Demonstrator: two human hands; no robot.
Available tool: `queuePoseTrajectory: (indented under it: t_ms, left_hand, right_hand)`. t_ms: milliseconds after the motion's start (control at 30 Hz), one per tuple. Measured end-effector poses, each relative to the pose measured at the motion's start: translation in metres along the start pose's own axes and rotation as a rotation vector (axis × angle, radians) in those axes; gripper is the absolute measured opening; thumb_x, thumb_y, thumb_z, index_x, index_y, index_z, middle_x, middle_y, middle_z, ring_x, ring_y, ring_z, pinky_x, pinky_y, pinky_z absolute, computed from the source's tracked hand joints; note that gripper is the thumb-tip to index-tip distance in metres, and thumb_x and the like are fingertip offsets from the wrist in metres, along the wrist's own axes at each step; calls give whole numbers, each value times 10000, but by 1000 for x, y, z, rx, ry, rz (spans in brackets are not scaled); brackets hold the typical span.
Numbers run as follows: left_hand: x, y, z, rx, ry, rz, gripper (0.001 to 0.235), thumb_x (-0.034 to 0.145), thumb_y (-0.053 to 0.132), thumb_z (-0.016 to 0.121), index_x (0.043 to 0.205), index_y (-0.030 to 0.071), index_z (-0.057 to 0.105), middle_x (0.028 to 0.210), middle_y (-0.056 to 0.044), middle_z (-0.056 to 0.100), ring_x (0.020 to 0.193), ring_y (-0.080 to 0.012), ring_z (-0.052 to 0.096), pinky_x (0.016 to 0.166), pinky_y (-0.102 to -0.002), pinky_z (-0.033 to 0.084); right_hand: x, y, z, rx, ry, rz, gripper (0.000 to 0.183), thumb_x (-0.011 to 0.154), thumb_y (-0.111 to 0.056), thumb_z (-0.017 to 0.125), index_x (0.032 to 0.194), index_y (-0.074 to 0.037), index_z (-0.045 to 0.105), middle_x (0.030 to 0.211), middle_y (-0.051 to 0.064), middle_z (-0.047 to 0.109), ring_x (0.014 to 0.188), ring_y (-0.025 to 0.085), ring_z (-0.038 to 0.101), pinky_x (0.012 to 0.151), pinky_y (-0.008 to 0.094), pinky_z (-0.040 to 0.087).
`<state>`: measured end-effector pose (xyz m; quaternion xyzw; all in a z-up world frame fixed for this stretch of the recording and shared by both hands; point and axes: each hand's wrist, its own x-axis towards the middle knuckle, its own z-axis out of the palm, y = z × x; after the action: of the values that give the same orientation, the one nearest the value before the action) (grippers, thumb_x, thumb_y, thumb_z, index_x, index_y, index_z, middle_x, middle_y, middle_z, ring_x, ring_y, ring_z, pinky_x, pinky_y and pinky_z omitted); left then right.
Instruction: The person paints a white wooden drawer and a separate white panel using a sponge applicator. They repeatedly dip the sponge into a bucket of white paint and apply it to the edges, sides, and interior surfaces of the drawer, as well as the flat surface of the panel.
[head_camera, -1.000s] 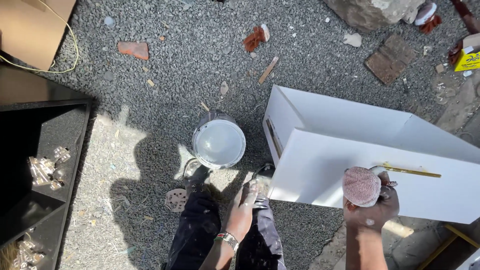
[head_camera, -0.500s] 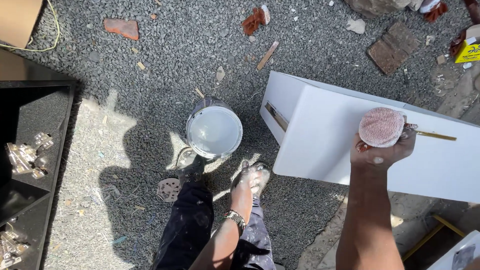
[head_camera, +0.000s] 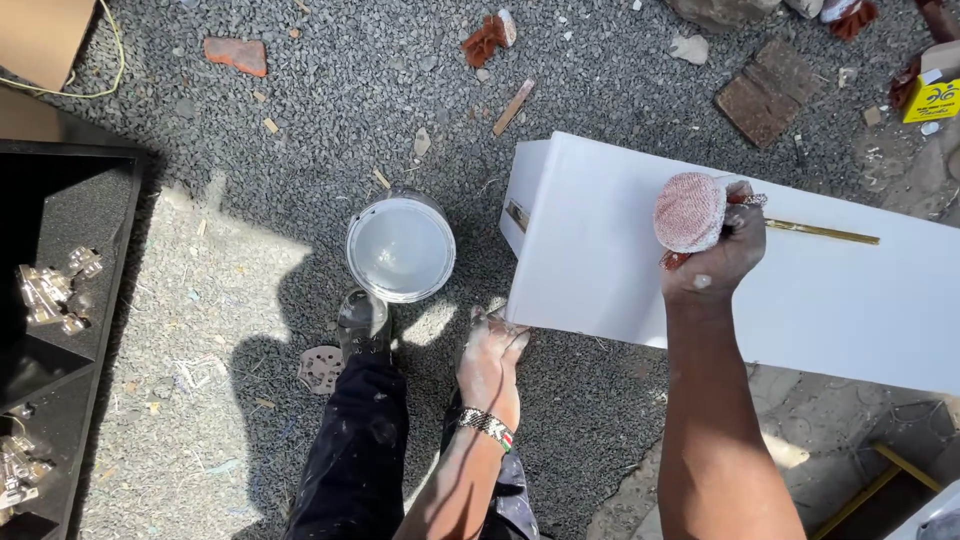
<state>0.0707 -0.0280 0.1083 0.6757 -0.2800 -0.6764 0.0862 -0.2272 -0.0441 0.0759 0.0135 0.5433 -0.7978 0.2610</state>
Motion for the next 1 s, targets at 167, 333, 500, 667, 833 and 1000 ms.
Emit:
queuePoseTrajectory:
  t_ms: [167, 333, 500, 667, 833, 1000]
  left_hand:
    - [-20, 7, 1, -629, 135, -361, 577, 1067, 433, 631, 1368, -18, 828, 1524, -260, 859, 1454, -434, 814, 1318, -463, 591]
    - [20, -83, -12, -572, 85, -177, 431, 1087, 222, 689, 1430, 10, 841, 1566, -261, 854, 1375, -393, 861, 1205, -494, 695]
    - [-2, -21, -24, -446, 160, -396, 508, 1059, 438, 734, 1293, 35, 935, 1306, -203, 947, 1259, -460, 887, 1132, -463, 642]
    - [4, -1, -55, -353, 53, -291, 529, 1115, 409, 629, 1335, 33, 928, 1323, -138, 963, 1145, -289, 910, 1093, -495, 699]
    - [25, 10, -106, -283, 116, -382, 498, 1109, 495, 685, 1241, 81, 929, 1277, -142, 955, 1134, -330, 892, 964, -413, 675]
    - [111, -75, -164, 149, 202, -127, 371, 1135, 101, 696, 1501, 64, 748, 1342, -106, 874, 1223, -228, 833, 1153, -317, 702]
  right_hand:
    - [4, 12, -9, -83, 245, 83, 207, 954, -271, 603, 999, -228, 800, 984, -95, 651, 898, 129, 650, 766, 291, 460]
    - [-7, 12, -19, -121, 162, -4, 159, 942, -194, 562, 967, -157, 715, 1004, -15, 596, 958, 183, 619, 923, 324, 532]
    - [-20, 7, -20, -177, -11, -72, 68, 968, -230, 502, 948, -175, 537, 953, -23, 403, 895, 172, 439, 894, 336, 425]
    - [-34, 1, -21, -9, 142, 3, 217, 856, -240, 591, 1037, -202, 707, 1042, -45, 602, 1062, 262, 664, 979, 409, 538]
    - [-112, -15, 27, -119, 178, 162, 149, 801, -332, 597, 944, -344, 638, 992, -153, 565, 942, 104, 605, 643, 254, 350]
    - [-185, 33, 35, -153, 231, 212, 271, 998, -180, 534, 1065, -271, 780, 1173, -86, 708, 1264, 172, 710, 1158, 340, 548]
